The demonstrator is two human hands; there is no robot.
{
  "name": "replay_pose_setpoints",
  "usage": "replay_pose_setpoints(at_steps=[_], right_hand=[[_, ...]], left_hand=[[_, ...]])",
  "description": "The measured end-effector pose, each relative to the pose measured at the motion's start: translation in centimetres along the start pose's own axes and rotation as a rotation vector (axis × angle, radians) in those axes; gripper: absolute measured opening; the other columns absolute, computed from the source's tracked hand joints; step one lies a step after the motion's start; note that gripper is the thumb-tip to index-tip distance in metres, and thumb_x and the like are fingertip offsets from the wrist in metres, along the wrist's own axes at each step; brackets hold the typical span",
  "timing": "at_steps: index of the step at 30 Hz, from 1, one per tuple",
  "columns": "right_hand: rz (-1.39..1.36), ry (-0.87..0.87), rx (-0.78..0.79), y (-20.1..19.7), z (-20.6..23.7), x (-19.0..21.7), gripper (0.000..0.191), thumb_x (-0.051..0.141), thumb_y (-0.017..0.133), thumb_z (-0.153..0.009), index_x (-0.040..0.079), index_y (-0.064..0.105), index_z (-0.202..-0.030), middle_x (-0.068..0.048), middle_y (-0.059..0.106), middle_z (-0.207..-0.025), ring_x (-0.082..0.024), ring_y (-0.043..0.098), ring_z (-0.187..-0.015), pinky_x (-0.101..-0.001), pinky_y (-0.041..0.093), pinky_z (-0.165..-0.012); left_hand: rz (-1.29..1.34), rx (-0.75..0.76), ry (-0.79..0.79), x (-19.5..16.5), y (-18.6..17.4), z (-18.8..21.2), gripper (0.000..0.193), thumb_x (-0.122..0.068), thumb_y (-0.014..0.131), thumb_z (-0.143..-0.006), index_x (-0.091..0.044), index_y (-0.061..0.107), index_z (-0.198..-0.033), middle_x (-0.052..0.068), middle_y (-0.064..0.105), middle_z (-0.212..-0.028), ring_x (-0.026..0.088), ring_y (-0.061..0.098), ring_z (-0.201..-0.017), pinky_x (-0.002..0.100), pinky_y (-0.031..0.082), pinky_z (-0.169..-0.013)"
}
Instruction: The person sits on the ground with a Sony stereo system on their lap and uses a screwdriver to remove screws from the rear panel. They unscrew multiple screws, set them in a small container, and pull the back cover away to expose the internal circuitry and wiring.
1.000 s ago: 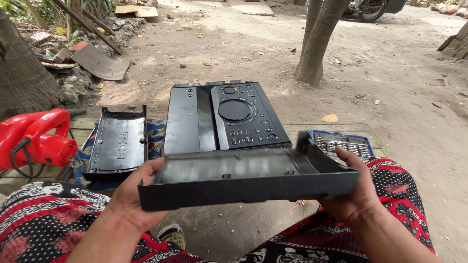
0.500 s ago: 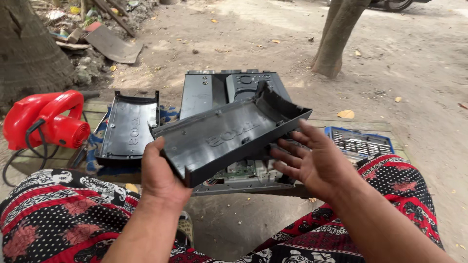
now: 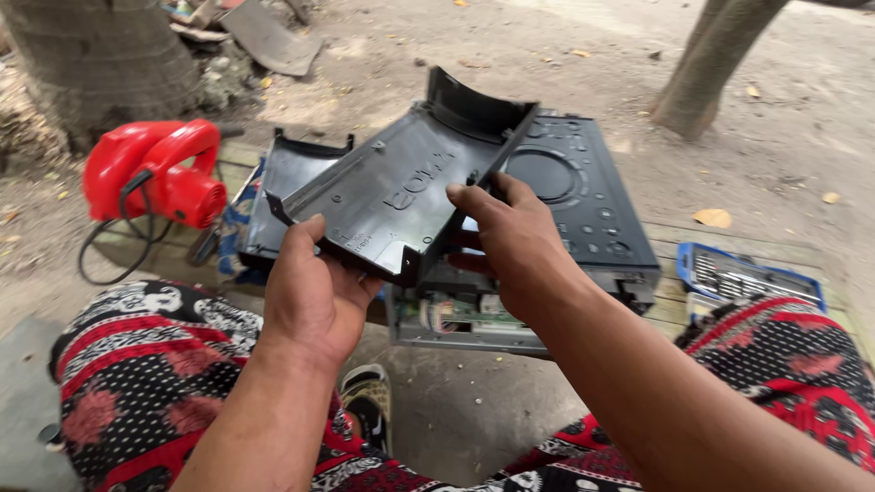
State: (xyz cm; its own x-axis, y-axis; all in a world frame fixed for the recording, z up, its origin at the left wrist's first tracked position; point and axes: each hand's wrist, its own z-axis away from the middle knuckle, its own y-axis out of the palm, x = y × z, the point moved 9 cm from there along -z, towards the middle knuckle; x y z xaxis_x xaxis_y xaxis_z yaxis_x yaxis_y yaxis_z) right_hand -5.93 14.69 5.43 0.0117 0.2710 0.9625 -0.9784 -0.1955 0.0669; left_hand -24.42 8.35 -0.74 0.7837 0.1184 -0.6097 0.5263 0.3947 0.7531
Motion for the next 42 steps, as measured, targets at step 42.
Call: replay_pose_setpoints(at_steps=[42], right_hand=[[0.283,-0.001,0.386,9.1,-1.2,-5.3,0.059,0.034,0.069,-0.088,0.005,0.06,-0.139,-0.008,0.074,-0.123,-0.016,0.071,-0.107,-0.0339,0.058,-0.084]], left_hand=[[-0.246,-0.888,0.027,-2.7,-18.2,-8.5,0.035,-0.013,0.058,-0.093,-0.002,0.059,-0.127,0.014,0.066,-0.128,0.029,0.067,-0.105,0.053,0.056,-0.093]])
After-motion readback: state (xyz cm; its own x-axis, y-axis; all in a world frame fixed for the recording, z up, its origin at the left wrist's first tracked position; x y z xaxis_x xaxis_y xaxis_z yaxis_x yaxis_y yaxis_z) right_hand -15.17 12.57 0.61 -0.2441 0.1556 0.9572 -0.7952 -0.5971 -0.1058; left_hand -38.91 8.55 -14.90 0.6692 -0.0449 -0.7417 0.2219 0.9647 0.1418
